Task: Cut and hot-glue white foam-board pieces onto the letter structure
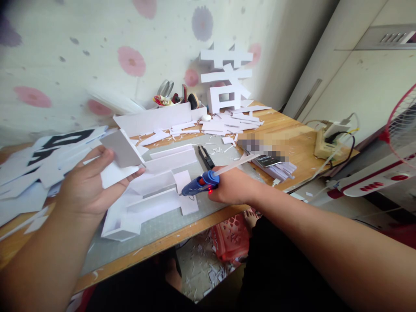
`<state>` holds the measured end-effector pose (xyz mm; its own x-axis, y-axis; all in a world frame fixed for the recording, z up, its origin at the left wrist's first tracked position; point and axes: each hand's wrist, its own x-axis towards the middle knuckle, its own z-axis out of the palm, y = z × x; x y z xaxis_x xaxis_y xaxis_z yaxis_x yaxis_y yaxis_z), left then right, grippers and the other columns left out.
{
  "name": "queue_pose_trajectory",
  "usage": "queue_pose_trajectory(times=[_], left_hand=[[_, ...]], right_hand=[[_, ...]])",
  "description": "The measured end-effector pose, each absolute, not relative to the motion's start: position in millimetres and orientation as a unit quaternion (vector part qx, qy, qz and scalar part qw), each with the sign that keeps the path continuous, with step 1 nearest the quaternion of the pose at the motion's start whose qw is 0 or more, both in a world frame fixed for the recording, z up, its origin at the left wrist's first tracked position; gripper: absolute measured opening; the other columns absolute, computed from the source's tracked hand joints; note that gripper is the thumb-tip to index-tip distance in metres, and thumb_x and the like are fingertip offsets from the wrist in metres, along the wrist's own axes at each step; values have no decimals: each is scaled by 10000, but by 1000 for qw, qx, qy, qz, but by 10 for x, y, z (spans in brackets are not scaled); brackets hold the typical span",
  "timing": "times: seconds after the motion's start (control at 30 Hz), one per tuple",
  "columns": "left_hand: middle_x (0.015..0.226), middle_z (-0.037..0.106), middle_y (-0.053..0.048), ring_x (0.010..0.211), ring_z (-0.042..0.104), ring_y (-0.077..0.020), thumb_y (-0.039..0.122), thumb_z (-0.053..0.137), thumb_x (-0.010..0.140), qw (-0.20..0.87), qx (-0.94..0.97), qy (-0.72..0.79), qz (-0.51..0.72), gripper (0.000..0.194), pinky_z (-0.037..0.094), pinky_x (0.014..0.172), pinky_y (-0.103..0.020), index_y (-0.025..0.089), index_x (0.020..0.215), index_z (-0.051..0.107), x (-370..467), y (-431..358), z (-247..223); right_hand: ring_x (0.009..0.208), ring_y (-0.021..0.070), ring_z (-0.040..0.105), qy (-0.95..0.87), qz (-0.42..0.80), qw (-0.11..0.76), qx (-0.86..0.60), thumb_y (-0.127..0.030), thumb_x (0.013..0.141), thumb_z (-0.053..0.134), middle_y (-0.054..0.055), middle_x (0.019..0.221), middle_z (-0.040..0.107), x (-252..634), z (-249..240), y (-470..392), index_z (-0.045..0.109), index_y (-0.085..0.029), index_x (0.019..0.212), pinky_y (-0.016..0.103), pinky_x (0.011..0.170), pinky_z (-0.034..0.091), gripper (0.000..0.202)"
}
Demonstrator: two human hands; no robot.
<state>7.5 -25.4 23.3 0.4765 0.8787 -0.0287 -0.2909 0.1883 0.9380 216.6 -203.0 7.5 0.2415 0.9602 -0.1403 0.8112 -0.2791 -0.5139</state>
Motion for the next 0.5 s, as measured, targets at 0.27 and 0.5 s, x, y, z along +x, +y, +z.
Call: queue_pose_trajectory(times=[0.27,0.5], left_hand=[[1212,645,20,1244,549,-332,274,837,685,709,483,292,422,215,668,639,-405,279,739,629,64,-243,220],[1177,654,27,1221,561,-318,282,844,678,710,482,298,418,223,667,661,-409,284,740,629,66,-245,229]], right_hand=[[660,160,555,-577,197,106,-786,-194,662,615,25,740,620,2099,84,-2001,586,-190,759,246,600,417,101],[635,158,539,-573,197,129,-785,-203,660,609,23,718,606,2124,96,-2021,580,-187,749,252,579,402,94]])
